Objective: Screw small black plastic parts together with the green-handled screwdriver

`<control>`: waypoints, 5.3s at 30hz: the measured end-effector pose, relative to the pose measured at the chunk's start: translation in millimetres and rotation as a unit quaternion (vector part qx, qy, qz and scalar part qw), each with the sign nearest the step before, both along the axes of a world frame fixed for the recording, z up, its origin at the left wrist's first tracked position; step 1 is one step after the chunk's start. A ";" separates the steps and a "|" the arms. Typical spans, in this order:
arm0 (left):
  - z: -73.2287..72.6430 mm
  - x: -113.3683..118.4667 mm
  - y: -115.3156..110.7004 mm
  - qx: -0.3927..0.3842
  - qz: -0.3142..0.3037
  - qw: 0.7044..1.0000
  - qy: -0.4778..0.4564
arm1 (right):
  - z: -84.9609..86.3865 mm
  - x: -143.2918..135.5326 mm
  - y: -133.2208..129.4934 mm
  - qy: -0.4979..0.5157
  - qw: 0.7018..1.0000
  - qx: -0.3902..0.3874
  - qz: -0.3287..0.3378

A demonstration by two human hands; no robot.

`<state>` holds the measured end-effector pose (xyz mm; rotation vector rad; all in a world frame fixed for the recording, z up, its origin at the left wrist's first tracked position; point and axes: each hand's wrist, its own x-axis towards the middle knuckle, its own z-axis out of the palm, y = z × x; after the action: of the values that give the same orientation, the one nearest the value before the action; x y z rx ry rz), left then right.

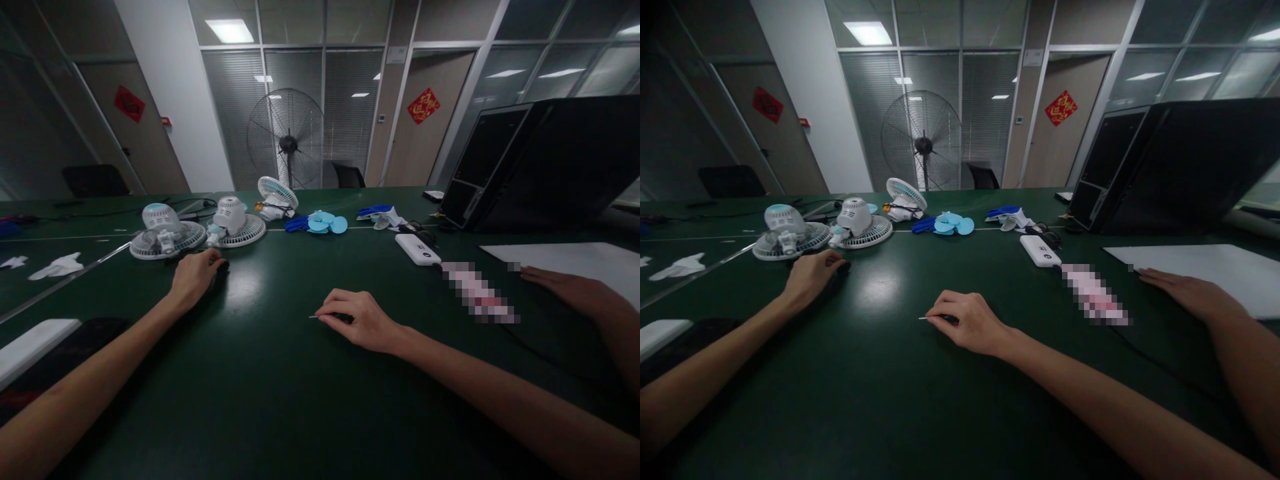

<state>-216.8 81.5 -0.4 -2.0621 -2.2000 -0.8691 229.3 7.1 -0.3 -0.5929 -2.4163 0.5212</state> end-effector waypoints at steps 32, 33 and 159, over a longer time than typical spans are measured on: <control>-0.2 6.2 -3.7 -0.011 0.029 0.999 0.026 | 0.3 -0.4 0.3 -0.002 1.000 0.016 0.000; 0.8 8.8 -5.5 -0.014 0.027 0.998 0.049 | -0.3 -0.4 0.8 -0.004 1.000 0.016 -0.001; -24.5 -58.0 18.2 0.028 0.059 0.966 -0.251 | 0.0 1.4 0.7 0.040 0.999 0.000 -0.013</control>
<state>-274.8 99.7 -24.9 -1.8104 -2.4474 -1.5611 230.7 7.8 -0.3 -0.5932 -2.3304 0.5243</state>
